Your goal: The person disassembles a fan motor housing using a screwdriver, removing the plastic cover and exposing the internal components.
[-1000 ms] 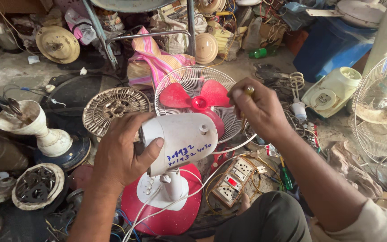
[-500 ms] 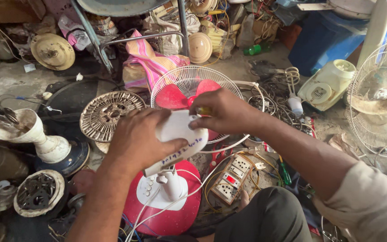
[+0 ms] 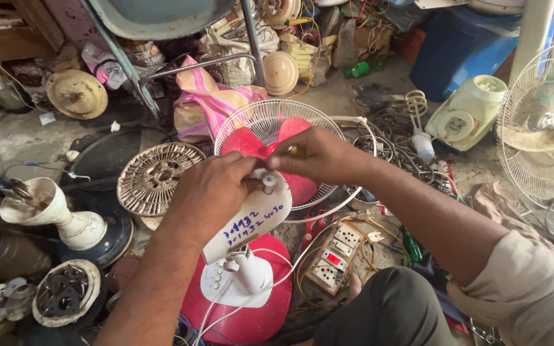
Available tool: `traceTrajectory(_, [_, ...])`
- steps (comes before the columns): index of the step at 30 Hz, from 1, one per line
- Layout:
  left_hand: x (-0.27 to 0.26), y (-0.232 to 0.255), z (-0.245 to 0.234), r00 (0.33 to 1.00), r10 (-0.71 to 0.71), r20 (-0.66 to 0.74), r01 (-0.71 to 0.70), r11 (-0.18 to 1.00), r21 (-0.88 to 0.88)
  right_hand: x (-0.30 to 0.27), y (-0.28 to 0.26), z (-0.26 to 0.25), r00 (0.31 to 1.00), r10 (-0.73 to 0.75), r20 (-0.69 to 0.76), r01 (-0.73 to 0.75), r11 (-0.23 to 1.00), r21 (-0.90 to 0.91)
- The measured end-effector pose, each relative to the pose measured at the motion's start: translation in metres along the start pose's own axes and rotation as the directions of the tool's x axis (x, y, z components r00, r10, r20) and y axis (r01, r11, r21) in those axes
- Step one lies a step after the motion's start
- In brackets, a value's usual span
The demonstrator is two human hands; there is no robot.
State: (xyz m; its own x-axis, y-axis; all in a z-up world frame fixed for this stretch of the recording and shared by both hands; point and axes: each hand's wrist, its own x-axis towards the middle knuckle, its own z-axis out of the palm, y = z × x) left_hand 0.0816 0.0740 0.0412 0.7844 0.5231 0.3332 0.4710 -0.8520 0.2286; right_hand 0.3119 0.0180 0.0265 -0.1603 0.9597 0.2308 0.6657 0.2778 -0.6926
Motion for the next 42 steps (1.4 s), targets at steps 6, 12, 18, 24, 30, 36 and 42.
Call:
traceTrajectory(6, [0.004, 0.009, -0.007, 0.978, 0.207, -0.012, -0.208, 0.975, -0.083, -0.019, 0.004, -0.019, 0.9, 0.12, -0.419, -0.088, 0.992, 0.096])
traceTrajectory(12, [0.009, 0.005, -0.009, 0.984, 0.178, -0.018, -0.178, 0.975, -0.134, -0.057, -0.008, -0.025, 0.954, 0.243, -0.177, -0.224, 0.967, 0.121])
traceTrajectory(18, [0.006, 0.004, -0.003, 0.981, 0.193, -0.032, -0.196, 0.976, -0.094, -0.064, -0.018, -0.023, 0.967, -0.172, -0.187, 0.152, 0.981, -0.12])
traceTrajectory(24, [0.004, 0.003, -0.001, 0.98, 0.2, -0.005, -0.2, 0.98, -0.008, -0.024, -0.059, -0.045, 0.99, 0.127, 0.054, -0.112, 0.968, -0.224])
traceTrajectory(30, [0.001, 0.007, 0.001, 0.984, 0.172, 0.039, -0.173, 0.984, 0.032, 0.028, -0.077, -0.052, 0.871, 0.381, 0.31, -0.251, 0.888, -0.384])
traceTrajectory(36, [-0.001, 0.014, 0.007, 0.976, 0.213, 0.049, -0.212, 0.977, -0.022, -0.021, -0.025, -0.032, 0.947, 0.3, 0.118, -0.311, 0.946, 0.087])
traceTrajectory(42, [0.006, 0.025, 0.011, 0.942, 0.328, 0.071, -0.331, 0.942, 0.045, -0.079, 0.015, 0.009, 0.904, 0.355, -0.239, -0.24, 0.882, 0.405])
